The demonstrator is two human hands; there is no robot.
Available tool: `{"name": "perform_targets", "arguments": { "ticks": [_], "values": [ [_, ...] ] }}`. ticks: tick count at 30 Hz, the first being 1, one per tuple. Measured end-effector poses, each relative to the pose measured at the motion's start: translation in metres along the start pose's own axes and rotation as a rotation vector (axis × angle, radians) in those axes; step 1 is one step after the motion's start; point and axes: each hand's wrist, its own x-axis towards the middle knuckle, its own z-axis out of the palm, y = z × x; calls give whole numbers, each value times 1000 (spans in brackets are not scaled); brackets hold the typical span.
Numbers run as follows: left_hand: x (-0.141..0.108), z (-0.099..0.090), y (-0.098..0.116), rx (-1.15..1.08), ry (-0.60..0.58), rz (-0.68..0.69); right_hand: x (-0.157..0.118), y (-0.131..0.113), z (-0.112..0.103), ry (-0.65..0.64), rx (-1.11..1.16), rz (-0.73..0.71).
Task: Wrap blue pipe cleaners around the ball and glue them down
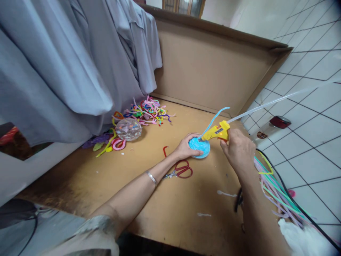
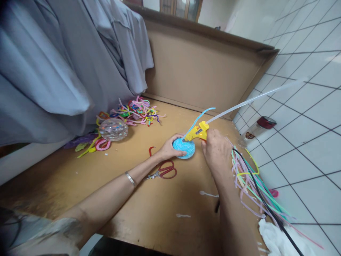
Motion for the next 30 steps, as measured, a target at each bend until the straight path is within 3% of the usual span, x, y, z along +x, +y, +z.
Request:
{"name": "perform_targets", "arguments": {
  "ticks": [30],
  "values": [
    [0, 1, 0, -3, 0, -13, 0, 1, 0, -14, 23, 37]
  ]
}}
